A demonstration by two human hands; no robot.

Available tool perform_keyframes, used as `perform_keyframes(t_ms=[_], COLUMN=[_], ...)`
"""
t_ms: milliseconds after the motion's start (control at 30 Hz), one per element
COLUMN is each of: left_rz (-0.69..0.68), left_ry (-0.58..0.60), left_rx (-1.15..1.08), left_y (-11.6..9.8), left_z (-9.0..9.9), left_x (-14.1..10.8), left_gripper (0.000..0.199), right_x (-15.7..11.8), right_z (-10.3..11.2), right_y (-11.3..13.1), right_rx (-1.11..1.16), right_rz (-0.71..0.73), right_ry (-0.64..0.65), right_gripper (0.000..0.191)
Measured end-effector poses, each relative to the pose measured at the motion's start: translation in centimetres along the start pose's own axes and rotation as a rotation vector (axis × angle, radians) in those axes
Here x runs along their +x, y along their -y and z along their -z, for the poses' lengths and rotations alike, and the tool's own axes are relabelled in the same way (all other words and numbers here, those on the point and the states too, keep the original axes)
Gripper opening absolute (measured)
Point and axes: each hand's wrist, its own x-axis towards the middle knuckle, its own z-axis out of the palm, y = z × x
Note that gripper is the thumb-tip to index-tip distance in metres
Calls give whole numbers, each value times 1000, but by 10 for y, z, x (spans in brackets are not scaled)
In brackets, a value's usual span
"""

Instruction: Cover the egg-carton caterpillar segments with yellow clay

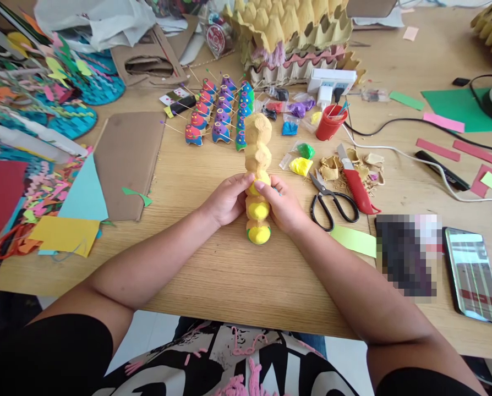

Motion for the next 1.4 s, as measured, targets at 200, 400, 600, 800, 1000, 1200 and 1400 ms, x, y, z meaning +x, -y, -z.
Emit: perform_keyframes(t_ms=[200,400,600,800,1000,1200,1400], left_rz=[-26,-10,-79,-118,-117,-108,-184], left_ry=[-46,-44,66,-75,-95,-124,-140], left_rx=[-27,-8,21,15,3,34,175], left_y=[1,2,2,4,1,0,-1], left_z=[-1,4,11,11,8,3,8], left_x=[1,4,6,7,4,2,3], left_gripper=[59,67,60,62,61,62,71], right_x=[5,8,10,8,3,2,2], right_z=[5,6,7,3,2,0,1], right_y=[-1,-2,0,1,1,4,6], right_rx=[32,91,140,159,126,70,65], right_rz=[34,35,-1,18,33,81,107], right_ry=[134,84,15,14,-10,-68,-86], right_gripper=[67,57,56,56,62,62,62])
